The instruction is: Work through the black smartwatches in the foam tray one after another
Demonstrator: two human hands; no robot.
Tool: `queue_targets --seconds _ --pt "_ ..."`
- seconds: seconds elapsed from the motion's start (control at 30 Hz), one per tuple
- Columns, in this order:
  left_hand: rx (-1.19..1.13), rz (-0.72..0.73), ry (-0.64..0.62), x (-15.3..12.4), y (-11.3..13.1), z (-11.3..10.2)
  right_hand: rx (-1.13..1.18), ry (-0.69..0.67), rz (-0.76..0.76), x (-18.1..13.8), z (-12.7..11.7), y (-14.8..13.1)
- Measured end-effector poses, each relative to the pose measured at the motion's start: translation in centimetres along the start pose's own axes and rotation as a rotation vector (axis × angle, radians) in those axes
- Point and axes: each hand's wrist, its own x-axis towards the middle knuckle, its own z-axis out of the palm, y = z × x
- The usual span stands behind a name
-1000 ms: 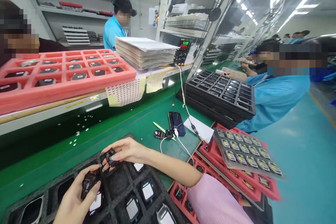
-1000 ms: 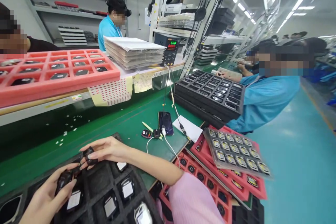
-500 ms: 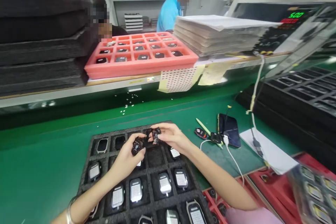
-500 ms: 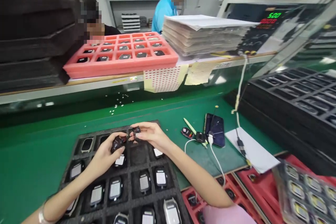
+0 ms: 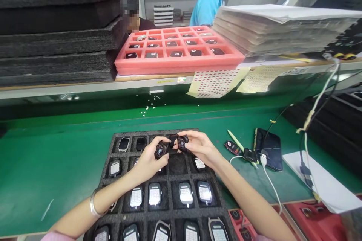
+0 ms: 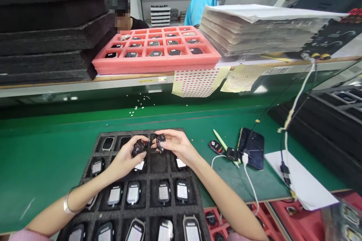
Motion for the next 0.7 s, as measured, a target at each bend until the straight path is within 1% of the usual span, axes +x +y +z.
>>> queue_targets --seconds 0.1,0.17,0.3,0.43,0.53,0.7 --pt "-0.004 -0.002 0.018 0.1 0.0 -0.2 -0.003 -0.016 0.012 0.0 0.1 0.1" --pt "-0.054 -0.035 0.025 0.2 -0.1 -0.2 0.010 -0.025 0.036 0.0 0.2 0.0" --pt "-0.306 -0.181 -0.006 0.6 0.2 -0.2 0.088 -0.027 0.080 0.1 0.3 -0.2" --pt "-0.548 -0.277 0.059 0.9 1.0 0.0 0.099 0.057 0.090 0.2 0.3 -0.3" --pt "-0.632 -0.294 0.086 0.9 1.0 0.2 0.077 0.120 0.076 0.2 0.3 -0.2" --pt "-0.606 -0.258 0.055 0.7 0.6 0.2 0.058 0.159 0.048 0.1 0.4 0.1"
